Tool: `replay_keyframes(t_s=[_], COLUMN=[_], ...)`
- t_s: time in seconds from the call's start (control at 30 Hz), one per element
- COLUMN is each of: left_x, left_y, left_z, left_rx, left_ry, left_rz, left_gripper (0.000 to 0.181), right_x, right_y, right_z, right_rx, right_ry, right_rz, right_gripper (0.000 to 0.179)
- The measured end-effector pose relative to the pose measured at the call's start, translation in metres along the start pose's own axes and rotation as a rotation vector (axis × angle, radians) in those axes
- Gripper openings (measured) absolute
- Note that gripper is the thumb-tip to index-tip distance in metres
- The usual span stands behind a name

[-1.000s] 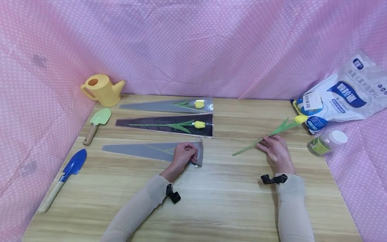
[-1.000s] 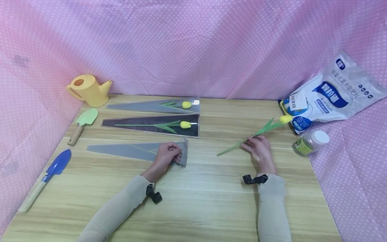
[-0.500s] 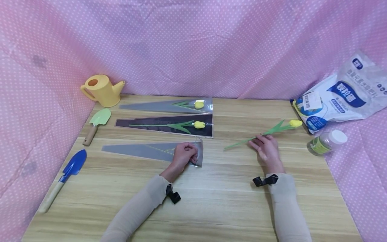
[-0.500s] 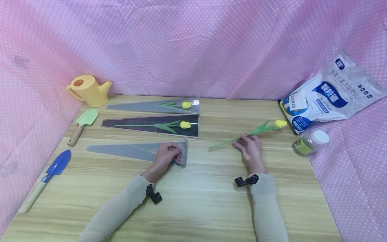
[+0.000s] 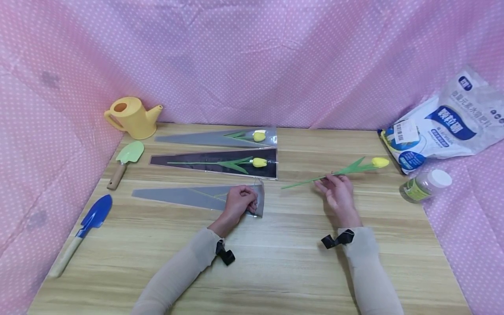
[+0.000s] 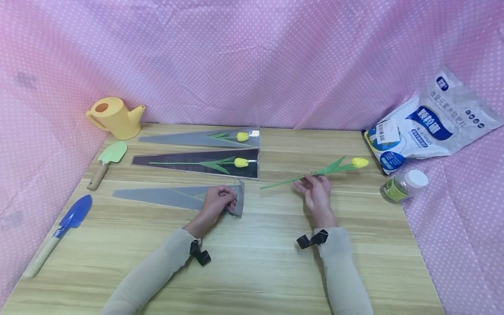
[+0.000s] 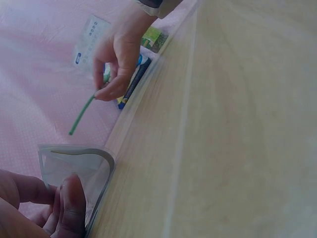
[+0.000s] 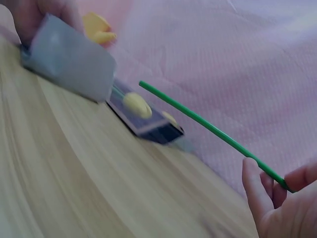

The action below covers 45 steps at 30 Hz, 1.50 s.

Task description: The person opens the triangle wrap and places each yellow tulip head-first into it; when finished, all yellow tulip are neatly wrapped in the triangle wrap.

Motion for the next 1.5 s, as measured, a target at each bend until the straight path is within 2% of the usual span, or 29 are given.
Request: replay_keyframes(t_s=[0.17, 0.37, 0.77, 1.13, 1.5], left_x=[0.000, -0.001, 0.000, 0.000, -0.001], left_y=[0.000, 0.000, 0.000, 0.000, -0.003], left_z=[0.000, 0.001, 0.001, 0.002, 0.009], left_rx=[-0.005, 0.001, -0.003, 0.005, 0.114], left_ry=[-0.004, -0.006, 0.019, 0.015, -0.010], left_rz=[-0.003, -0.001, 0.007, 0.011, 0.049], left_gripper=[0.007, 0.007, 0.006, 0.006, 0.007], right_x=[-0.005, -0.013, -0.023, -0.025, -0.026], right_y=[-0.013, -0.030, -0.056, -0.061, -0.060], right_z=[0.003, 0.009, 0.029, 0.030, 0.026], right_rx=[-0.001, -0.019, -0.038, -0.142, -0.212], right_ry=[0.018, 0.054, 0.185, 0.248, 0.332], right_rz=[0.004, -0.039, -0.071, -0.027, -0.015], right_gripper=[0.019, 0.018, 0.016, 0.018, 0.018])
Point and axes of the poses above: each hand's wrist, its own x-axis towards the middle knuckle, its own y-axis out of the back of the hand, z = x × y, the point moved 5 cm from there along x, towards the middle knuckle, and after that the axes turned 12 degrees about -z, right-handed, at the moved point
